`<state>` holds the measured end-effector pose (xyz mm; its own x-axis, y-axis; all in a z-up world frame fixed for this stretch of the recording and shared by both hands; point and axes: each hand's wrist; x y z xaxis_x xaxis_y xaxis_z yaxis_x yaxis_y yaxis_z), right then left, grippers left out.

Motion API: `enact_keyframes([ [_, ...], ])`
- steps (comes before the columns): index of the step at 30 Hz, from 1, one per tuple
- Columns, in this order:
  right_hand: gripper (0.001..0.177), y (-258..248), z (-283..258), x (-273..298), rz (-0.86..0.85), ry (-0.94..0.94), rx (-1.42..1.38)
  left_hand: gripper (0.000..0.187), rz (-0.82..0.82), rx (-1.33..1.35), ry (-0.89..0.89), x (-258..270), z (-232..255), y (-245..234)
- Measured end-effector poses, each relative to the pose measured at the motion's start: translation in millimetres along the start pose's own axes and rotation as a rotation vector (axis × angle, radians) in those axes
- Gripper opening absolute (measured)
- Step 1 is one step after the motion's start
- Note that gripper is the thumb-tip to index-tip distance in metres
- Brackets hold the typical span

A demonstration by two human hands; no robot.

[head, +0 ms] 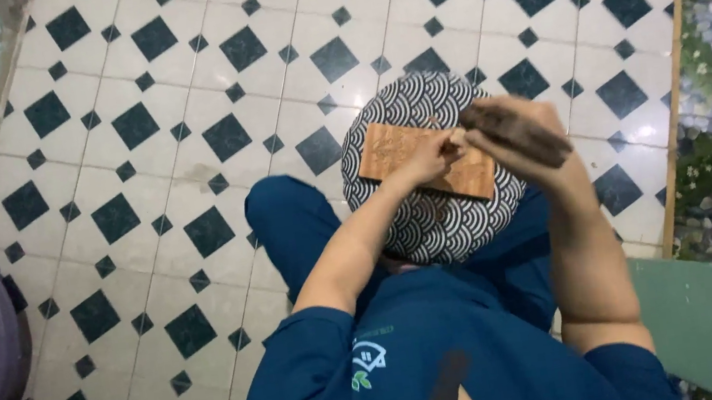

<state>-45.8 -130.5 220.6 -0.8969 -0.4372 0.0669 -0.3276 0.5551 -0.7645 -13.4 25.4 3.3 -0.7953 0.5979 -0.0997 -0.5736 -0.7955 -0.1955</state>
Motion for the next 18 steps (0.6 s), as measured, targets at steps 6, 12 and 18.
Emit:
enact_keyframes([
  [6,0.046,6.7,9.9,-2.2,-0.003,0.047,0.008,0.029,0.007,0.001,-0.068,10.9,12.0,-3.6],
  [12,0.043,37.3,22.2,-0.8,-0.068,0.096,0.012,0.019,-0.016,0.114,-0.02,1.8,-14.0,-1.1],
  [18,0.054,38.7,-9.8,10.7,-0.248,0.254,0.087,0.017,0.021,0.005,0.068,14.0,20.9,-9.1],
])
Point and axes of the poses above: each hand's wrist, its own x-axis away from the middle knuckle, its own y-axis out of the palm, z = x × y, and after that the axes turned 14 degrees about -z, right-handed
